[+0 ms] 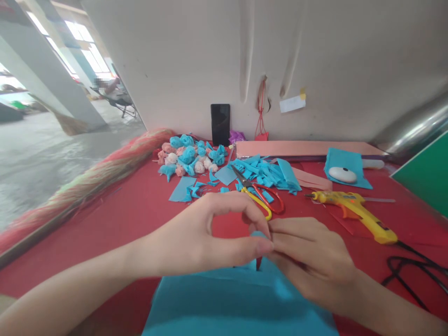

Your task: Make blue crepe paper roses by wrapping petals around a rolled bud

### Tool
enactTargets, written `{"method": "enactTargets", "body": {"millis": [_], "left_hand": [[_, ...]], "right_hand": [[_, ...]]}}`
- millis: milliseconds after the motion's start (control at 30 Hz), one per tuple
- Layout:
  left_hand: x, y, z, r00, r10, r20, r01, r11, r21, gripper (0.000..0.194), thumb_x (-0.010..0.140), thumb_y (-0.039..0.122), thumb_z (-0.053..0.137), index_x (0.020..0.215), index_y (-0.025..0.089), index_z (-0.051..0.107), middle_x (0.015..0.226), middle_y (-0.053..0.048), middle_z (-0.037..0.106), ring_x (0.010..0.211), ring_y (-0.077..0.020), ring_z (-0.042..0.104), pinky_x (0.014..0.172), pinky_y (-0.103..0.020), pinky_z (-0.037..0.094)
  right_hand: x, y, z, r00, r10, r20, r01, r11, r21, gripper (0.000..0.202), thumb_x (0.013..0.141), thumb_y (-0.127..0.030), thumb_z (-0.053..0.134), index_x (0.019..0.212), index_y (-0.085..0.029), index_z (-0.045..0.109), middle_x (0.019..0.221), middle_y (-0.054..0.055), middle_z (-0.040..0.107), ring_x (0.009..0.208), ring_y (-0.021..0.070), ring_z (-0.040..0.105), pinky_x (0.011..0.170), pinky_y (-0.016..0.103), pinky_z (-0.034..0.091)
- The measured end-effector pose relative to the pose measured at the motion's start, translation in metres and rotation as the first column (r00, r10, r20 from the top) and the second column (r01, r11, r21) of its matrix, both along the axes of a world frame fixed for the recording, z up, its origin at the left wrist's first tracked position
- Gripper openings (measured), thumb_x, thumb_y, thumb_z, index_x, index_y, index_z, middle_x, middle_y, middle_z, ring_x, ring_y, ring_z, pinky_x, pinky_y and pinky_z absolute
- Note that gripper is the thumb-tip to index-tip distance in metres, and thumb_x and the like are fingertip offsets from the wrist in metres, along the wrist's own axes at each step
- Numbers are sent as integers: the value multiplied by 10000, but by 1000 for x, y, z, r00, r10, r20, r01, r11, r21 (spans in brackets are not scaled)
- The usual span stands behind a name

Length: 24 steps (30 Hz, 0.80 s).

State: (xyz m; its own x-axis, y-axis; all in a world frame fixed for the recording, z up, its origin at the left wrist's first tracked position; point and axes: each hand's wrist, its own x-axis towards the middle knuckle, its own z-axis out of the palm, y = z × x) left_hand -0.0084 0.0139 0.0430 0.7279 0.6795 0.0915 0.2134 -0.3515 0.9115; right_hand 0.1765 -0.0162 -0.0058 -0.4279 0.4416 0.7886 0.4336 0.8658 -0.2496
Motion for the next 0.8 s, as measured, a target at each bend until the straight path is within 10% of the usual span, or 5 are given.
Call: {"method": "enactTargets", "body": {"millis": [333,400,567,800], "left_hand": [[7,-8,-12,992,111,57,-125,892,434,285,757,144,635,1011,174,511,959,-8,567,920,-119,548,823,-229,475],[7,-7,-15,980,140,142,-199,734,649,302,759,128,620,1030,171,496,950,-17,563,911,-127,537,891,-285,457],[1,-4,-19,964,164,209,-224,82,971,196,670,60,677,774,192,576,774,28,577,815,-143,481,1099,-495,238],[-3,-5,-20,973,154,171,-161,-75,984,163,659,63,683,737,201,645,727,29,599,782,-156,477,1100,-506,228]], "right_hand": [[-4,-2,4,984,-103,-148,86,990,-115,201,833,-77,543,687,-189,624,560,-22,668,464,93,612,457,167,496],[-6,-5,6,963,-165,-213,109,962,-251,185,807,-96,573,662,-192,636,493,-44,615,376,73,532,382,153,458],[-10,-12,10,918,-208,-337,50,905,-422,154,751,-103,612,623,-183,644,455,-52,562,351,72,490,316,148,417],[-12,-14,12,920,-219,-325,98,931,-351,147,716,-67,626,642,-191,655,479,-55,591,383,82,539,385,160,460]]}}
